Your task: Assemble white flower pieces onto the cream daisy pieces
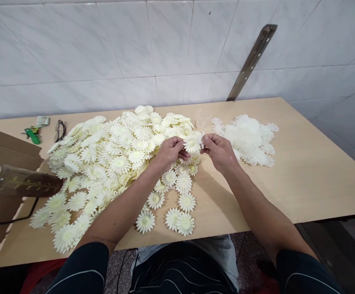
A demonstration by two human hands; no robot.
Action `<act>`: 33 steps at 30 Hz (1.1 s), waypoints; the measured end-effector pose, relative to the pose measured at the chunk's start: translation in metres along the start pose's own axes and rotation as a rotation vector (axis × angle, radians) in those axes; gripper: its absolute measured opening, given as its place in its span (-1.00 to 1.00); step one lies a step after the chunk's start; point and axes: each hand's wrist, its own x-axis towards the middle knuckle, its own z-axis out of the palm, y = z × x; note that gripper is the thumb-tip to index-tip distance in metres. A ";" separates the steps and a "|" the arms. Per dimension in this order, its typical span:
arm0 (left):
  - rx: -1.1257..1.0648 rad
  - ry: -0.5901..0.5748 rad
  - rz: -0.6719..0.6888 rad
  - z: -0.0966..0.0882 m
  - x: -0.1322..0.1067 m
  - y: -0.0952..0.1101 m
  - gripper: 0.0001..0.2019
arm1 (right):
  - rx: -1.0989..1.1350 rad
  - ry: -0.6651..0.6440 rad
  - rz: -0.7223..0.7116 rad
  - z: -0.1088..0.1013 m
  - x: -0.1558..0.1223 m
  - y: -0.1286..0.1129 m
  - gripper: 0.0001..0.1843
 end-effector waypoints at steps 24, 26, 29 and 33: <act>0.023 -0.009 0.030 -0.003 0.003 -0.004 -0.73 | -0.745 0.364 -0.312 -0.056 0.018 -0.012 -0.84; 0.021 -0.007 0.032 -0.002 0.003 -0.004 -0.74 | -0.954 0.510 -0.352 -0.074 0.023 -0.012 -0.89; 0.022 0.006 0.033 0.000 0.002 -0.004 -0.74 | -1.006 0.569 -0.404 -0.078 0.022 -0.014 -0.78; 0.058 0.023 0.031 0.002 0.001 -0.005 -0.74 | -0.812 0.196 -0.560 -0.038 0.002 -0.016 -0.82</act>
